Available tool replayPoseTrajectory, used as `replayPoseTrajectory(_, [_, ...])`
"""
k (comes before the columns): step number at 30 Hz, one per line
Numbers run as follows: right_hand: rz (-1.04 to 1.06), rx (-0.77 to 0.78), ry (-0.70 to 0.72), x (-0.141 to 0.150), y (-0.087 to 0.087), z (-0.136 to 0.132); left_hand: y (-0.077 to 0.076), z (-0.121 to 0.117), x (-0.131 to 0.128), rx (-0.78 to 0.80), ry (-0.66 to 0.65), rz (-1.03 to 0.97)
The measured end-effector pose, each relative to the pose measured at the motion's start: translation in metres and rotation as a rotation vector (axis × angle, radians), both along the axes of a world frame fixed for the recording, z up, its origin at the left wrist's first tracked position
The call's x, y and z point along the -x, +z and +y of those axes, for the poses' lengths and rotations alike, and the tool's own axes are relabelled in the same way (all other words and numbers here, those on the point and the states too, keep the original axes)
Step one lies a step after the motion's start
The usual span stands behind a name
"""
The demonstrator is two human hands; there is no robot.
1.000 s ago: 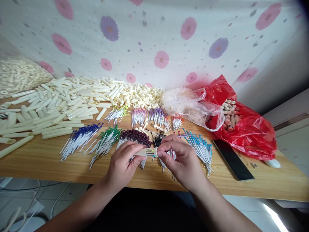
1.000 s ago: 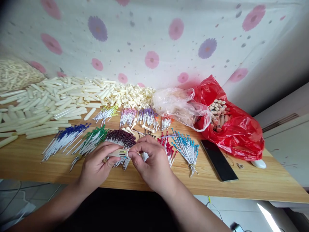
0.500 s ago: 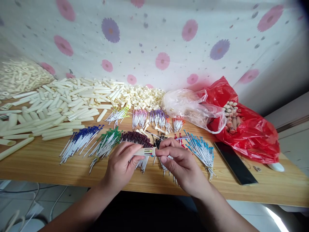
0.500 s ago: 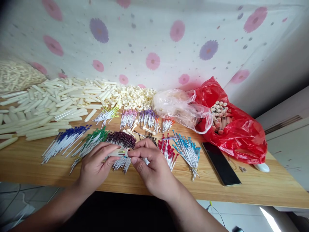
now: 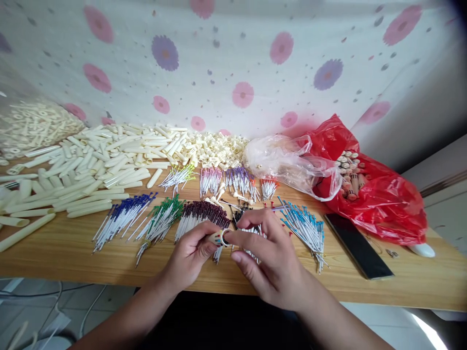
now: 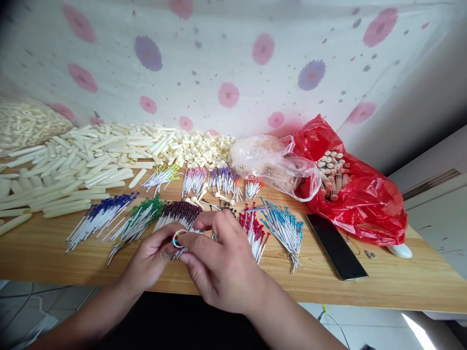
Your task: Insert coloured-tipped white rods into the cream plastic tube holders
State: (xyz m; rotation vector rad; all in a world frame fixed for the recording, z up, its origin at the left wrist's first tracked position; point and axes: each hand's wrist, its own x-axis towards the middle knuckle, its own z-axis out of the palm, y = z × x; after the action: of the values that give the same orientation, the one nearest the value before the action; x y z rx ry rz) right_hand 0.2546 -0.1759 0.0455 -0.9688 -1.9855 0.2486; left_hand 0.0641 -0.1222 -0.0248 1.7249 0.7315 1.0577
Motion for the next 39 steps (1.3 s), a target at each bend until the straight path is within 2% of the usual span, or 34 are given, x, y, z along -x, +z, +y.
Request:
replayPoseTrajectory(4, [-0.128, -0.063, -0.063, 0.000, -0.003, 0.003, 0.000, 0.001, 0.000, 0.030, -0.033, 0.019])
replayPoseTrajectory(9, [-0.158, -0.075, -0.074, -0.002, -0.011, 0.006, -0.010, 0.004, -0.001, 0.165, -0.072, 0.010])
replayPoseTrajectory(13, [0.044, 0.029, 0.009, -0.012, -0.011, 0.014, -0.016, 0.014, 0.002, 0.307, -0.090, -0.077])
replayPoseTrajectory(15, [0.196, 0.047, -0.033, -0.023, -0.010, 0.028, -0.013, 0.024, 0.006, 0.341, -0.074, -0.159])
replayPoseTrajectory(18, [0.223, 0.034, -0.205, -0.042, -0.013, 0.067, -0.003, 0.042, 0.009, 0.301, -0.045, -0.275])
replayPoseTrajectory(20, [0.088, 0.127, -0.269, -0.051, -0.018, 0.102, 0.003, 0.052, 0.007, 0.275, -0.020, -0.328])
replayPoseTrajectory(22, [-0.180, 0.283, -0.368, -0.051, -0.023, 0.141, 0.004, 0.060, 0.004, 0.267, 0.033, -0.331])
replayPoseTrajectory(26, [-0.393, 0.370, -0.364, -0.030, -0.031, 0.212, -0.004, 0.069, 0.004, 0.261, 0.196, -0.222])
replayPoseTrajectory(30, [-0.586, 0.470, -0.333, -0.013, -0.032, 0.252, -0.008, 0.073, 0.012, 0.235, 0.210, -0.209])
replayPoseTrajectory(33, [-0.705, 0.567, -0.246, -0.017, -0.031, 0.252, -0.006, 0.072, 0.016, 0.207, 0.174, -0.241])
replayPoseTrajectory(36, [-0.781, 0.638, -0.131, -0.026, -0.034, 0.232, -0.006, 0.070, 0.016, 0.212, 0.144, -0.263])
replayPoseTrajectory(39, [-0.812, 0.621, -0.151, -0.028, -0.045, 0.207, -0.007, 0.069, 0.014, 0.224, 0.147, -0.249])
